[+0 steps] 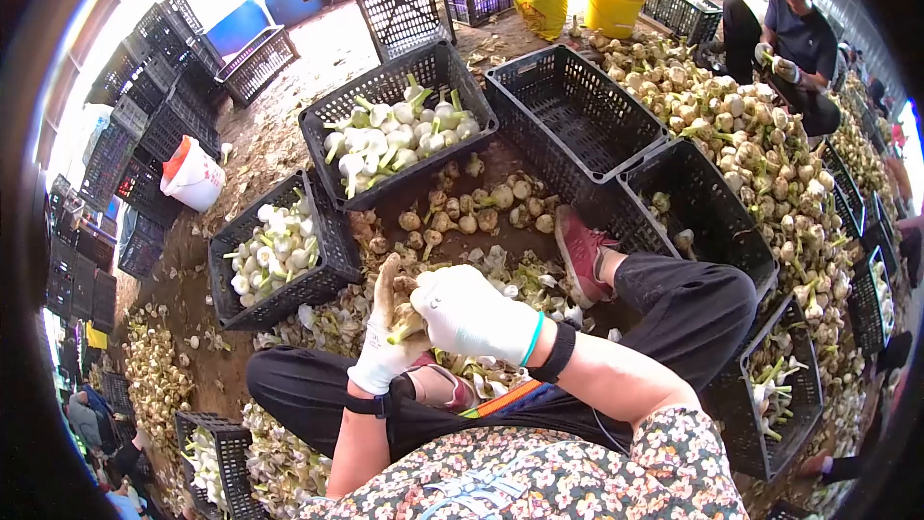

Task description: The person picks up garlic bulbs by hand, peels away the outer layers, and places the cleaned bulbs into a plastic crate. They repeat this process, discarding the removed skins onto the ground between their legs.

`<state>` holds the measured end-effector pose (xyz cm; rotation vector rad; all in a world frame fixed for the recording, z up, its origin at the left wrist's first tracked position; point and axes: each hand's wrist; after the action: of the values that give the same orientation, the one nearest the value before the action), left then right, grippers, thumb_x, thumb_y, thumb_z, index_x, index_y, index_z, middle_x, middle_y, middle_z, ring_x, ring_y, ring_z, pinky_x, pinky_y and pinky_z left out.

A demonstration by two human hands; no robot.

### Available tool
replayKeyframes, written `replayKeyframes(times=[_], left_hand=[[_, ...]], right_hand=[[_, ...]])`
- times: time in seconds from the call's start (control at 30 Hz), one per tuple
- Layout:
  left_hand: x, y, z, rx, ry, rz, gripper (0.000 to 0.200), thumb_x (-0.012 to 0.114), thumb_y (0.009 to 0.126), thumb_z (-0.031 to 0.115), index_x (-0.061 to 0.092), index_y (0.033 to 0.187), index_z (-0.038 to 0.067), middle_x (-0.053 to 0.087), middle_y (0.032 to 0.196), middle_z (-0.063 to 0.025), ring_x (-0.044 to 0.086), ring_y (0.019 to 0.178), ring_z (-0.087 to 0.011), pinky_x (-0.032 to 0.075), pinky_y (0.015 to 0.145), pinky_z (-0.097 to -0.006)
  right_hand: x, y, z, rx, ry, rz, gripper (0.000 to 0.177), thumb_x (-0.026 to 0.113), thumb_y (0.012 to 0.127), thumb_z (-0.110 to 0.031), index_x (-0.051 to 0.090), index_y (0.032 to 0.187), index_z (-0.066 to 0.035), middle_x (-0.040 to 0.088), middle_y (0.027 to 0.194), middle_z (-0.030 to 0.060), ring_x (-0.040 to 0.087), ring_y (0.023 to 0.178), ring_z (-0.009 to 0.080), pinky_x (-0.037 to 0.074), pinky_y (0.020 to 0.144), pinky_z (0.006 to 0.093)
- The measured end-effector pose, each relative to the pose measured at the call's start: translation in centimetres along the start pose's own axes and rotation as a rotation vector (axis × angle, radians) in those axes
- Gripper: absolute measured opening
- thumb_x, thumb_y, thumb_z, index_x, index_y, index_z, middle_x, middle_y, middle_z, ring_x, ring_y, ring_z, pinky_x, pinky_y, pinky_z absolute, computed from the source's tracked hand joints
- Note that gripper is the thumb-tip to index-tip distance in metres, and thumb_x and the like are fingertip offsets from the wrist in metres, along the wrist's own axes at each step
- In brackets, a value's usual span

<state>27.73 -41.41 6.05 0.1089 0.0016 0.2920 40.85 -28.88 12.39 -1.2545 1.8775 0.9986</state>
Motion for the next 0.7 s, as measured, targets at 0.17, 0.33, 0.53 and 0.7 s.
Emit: replayKeyframes(times=[0.17, 0.33, 0.53, 0.7], left_hand=[[0.8, 0.5, 0.6, 0.109, 0.154, 0.129, 0.1, 0.072, 0.066, -0.014, 0.025, 0.152, 0.008, 0.051, 0.126, -0.0088, 0.056, 0.112, -0.0179, 0.047, 0.099, -0.0313], [1.2, 0.5, -1.1, -0.056, -0.465, 0.504, 0.058, 0.07, 0.081, -0.012, 0.048, 0.133, 0.003, 0.061, 0.12, -0.0076, 0.062, 0.103, -0.0162, 0.051, 0.094, -0.0287], [1.1, 0.8, -2.1, -0.033, -0.566, 0.556, 0.028, 0.064, 0.093, 0.009, 0.06, 0.119, 0.0, 0.064, 0.116, -0.0125, 0.064, 0.103, -0.0221, 0.053, 0.094, -0.0346], [-2.2, 1.1, -1.8, 0.141, -0.832, 0.273, 0.038, 0.065, 0.093, 0.027, 0.062, 0.122, 0.003, 0.059, 0.132, -0.0168, 0.056, 0.121, -0.0329, 0.044, 0.104, -0.0522]], right_hand=[[1.7, 0.5, 1.3, 0.05, -0.049, 0.055, 0.019, 0.065, 0.073, -0.014, 0.067, 0.088, -0.003, 0.062, 0.08, 0.0156, 0.064, 0.079, 0.0369, 0.051, 0.07, 0.0432], [2.7, 0.4, 1.0, 0.49, 0.569, 0.242, 0.018, 0.063, 0.076, -0.011, 0.064, 0.088, 0.002, 0.062, 0.085, 0.0222, 0.062, 0.085, 0.0404, 0.05, 0.076, 0.044], [5.3, 0.5, 2.1, 0.388, 0.353, 0.36, 0.019, 0.064, 0.075, -0.01, 0.062, 0.091, 0.0, 0.061, 0.088, 0.0201, 0.061, 0.084, 0.0382, 0.049, 0.075, 0.0431], [4.9, 0.5, 7.2, 0.736, 0.468, 0.281, 0.021, 0.059, 0.083, -0.01, 0.064, 0.099, 0.002, 0.067, 0.09, 0.0204, 0.068, 0.08, 0.0299, 0.054, 0.07, 0.0385]])
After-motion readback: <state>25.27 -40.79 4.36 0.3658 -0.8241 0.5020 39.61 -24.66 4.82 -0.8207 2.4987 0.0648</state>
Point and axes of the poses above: each hand's wrist, its own y-axis towards the middle knuckle, its own x-axis out of the palm, z = x × y
